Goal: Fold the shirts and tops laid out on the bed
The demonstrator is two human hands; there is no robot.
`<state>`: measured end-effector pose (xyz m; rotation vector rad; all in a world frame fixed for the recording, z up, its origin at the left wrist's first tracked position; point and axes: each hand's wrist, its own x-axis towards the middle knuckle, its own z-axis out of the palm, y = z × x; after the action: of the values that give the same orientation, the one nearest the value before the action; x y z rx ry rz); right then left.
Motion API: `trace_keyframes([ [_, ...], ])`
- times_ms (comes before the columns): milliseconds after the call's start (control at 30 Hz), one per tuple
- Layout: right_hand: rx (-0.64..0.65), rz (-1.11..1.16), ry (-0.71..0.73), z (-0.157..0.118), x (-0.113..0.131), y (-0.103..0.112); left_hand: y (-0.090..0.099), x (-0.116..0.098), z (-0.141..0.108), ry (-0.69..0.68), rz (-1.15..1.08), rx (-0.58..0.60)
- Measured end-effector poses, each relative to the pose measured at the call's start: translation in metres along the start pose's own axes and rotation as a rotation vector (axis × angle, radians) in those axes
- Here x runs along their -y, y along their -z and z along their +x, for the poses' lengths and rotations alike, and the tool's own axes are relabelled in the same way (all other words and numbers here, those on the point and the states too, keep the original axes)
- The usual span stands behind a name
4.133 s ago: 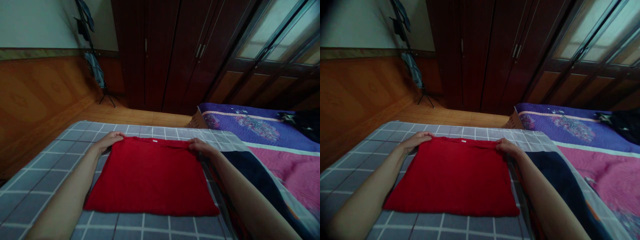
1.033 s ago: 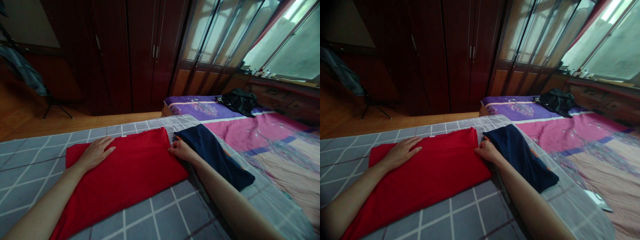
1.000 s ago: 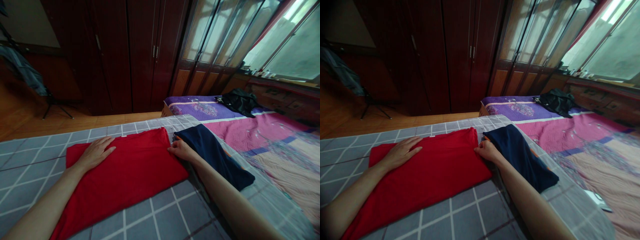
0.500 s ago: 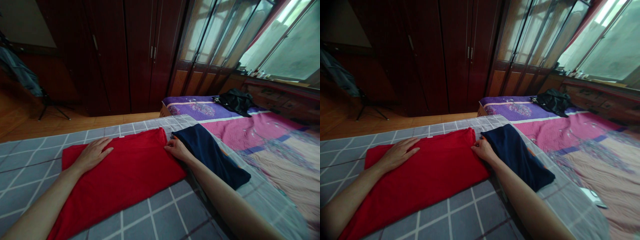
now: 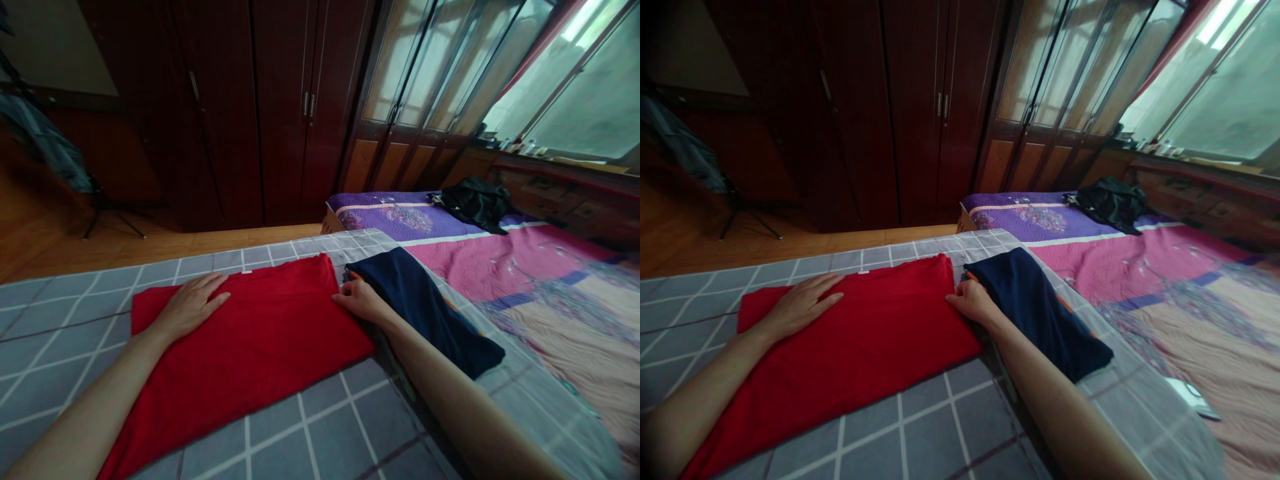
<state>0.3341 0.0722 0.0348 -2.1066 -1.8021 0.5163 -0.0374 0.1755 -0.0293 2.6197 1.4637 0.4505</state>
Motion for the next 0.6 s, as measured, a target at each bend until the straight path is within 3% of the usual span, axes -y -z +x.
trace_keyframes([
  [100,-0.010,-0.036,-0.008,0.000,0.000,-0.002,0.012,-0.004,0.001,0.032,-0.110,-0.021],
  [167,-0.027,-0.058,-0.014,0.000,0.000,-0.004,0.030,-0.004,0.000,0.082,-0.208,-0.072],
  [367,-0.024,-0.108,0.014,0.004,0.000,-0.003,0.088,0.014,-0.017,0.296,-0.430,-0.345],
  [467,-0.048,-0.138,0.019,0.005,0.000,-0.003,0.092,0.026,-0.040,0.503,-0.296,-0.333],
  [600,-0.071,-0.177,0.014,0.003,0.001,-0.004,0.074,0.031,-0.074,0.671,-0.166,-0.280],
])
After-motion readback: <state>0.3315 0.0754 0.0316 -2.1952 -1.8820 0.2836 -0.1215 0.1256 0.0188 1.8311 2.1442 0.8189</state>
